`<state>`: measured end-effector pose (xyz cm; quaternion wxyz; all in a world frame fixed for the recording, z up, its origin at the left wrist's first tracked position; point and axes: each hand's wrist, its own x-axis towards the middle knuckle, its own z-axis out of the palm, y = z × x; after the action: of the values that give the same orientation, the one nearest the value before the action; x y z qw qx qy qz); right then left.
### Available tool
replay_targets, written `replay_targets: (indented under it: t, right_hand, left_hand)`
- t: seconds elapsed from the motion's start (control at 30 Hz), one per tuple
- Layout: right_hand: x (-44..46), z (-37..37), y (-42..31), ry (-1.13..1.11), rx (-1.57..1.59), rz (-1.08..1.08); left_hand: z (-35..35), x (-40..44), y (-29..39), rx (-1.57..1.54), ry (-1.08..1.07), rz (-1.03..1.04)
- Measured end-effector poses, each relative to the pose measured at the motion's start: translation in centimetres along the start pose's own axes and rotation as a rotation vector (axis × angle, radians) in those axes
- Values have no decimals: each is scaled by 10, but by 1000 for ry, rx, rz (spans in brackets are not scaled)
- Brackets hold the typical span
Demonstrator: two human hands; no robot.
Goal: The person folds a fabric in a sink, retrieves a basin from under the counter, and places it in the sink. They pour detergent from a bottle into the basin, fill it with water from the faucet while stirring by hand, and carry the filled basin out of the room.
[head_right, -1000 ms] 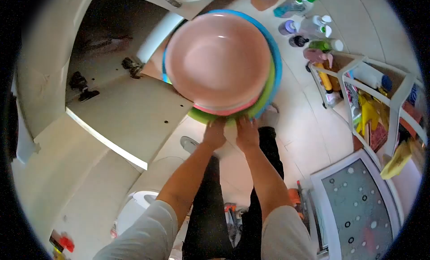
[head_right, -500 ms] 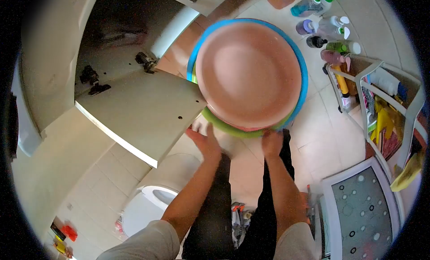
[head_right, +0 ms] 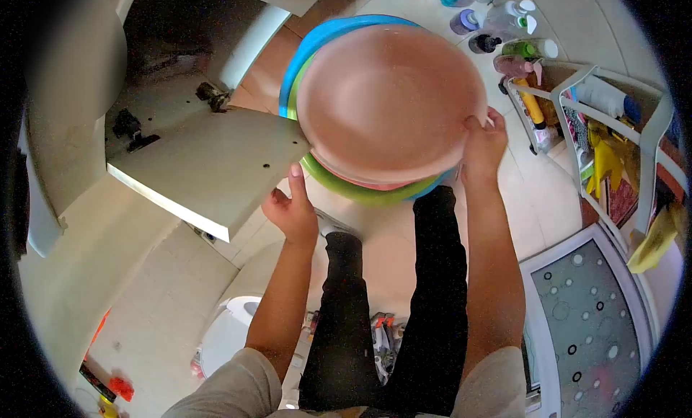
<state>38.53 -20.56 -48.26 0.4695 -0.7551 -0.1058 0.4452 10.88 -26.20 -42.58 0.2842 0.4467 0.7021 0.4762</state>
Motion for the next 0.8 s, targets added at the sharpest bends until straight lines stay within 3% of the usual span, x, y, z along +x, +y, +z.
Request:
replay_targets:
  t: [0.13, 0.23, 0.37, 0.47, 0.57, 0.63, 0.67, 0.7, 0.73, 0.8]
  right_hand:
    - [-36, -41, -28, 35, 139, -113]
    - [-59, -73, -30, 127, 8, -276]
    - [-70, -109, -19, 191, 66, -239]
    - [-78, -120, -18, 252, 176, -103]
    - [-86, -127, -19, 285, 214, -10]
    - [-91, -132, -19, 317, 224, -3]
    - [-93, -133, -19, 332, 228, -1]
    - [-94, -136, -18, 340, 224, -21]
    - [-94, -141, -15, 351, 216, -43]
    - [-95, -149, -14, 356, 204, -100]
  left_hand:
    - [13, 20, 22, -49, -108, -96]
    - [31, 53, 23, 124, -178, 109]
    - [56, 115, 33, 572, -236, 443]
    - [78, 143, 20, 315, -67, 440]
    - [79, 155, 2, 230, -46, 232]
    - [66, 146, -14, 625, -200, 57]
    - [59, 135, -44, 765, -276, -9]
    - [46, 123, -108, 635, -322, 3]
    - [45, 99, -114, 838, -350, -109]
    - [23, 68, -178, 651, -507, -286]
